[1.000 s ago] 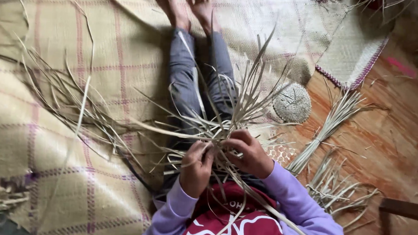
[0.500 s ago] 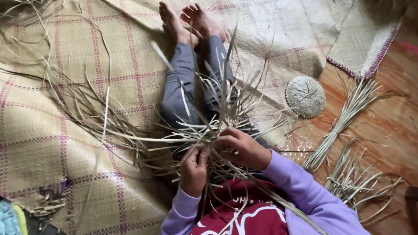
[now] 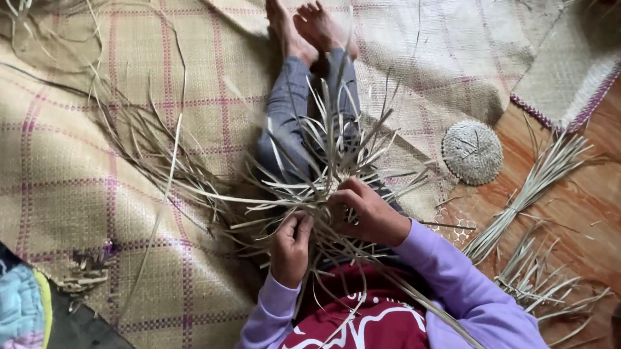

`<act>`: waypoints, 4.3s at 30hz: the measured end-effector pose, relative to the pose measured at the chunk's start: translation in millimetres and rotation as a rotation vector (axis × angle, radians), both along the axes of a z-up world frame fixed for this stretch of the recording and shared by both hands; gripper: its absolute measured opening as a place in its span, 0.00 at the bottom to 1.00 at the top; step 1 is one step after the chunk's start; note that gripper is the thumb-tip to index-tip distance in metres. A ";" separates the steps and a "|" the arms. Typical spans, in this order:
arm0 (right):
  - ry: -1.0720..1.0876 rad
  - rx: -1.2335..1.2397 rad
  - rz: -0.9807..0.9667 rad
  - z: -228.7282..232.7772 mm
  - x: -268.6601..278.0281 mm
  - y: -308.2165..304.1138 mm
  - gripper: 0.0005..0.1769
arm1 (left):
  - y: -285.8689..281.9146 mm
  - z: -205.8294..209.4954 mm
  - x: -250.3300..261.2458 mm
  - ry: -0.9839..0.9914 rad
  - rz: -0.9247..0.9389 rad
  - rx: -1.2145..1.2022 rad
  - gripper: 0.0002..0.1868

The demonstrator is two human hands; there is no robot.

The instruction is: Weaving dried plant fibers into a circular base, likely for a basket or bag.

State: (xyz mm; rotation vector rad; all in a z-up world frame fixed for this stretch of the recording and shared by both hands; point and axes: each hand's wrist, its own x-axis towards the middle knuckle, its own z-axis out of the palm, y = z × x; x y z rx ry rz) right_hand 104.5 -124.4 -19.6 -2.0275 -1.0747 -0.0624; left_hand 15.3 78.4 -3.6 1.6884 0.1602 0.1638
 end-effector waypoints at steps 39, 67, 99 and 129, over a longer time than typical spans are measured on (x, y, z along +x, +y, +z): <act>0.126 0.133 -0.004 42.9 -2.9 -44.5 0.11 | -72.6 -1.3 -3.8 -0.097 0.125 0.408 0.09; -0.122 0.080 0.089 -10.6 10.1 -35.8 0.05 | -84.7 -33.2 1.1 0.164 0.061 0.122 0.05; -0.110 0.048 0.154 -19.0 8.2 -49.0 0.05 | -75.3 -59.6 5.1 0.346 0.175 -0.057 0.07; -0.258 0.020 0.097 15.4 -23.3 -56.9 0.17 | -69.4 -56.5 -2.7 0.404 0.099 0.000 0.13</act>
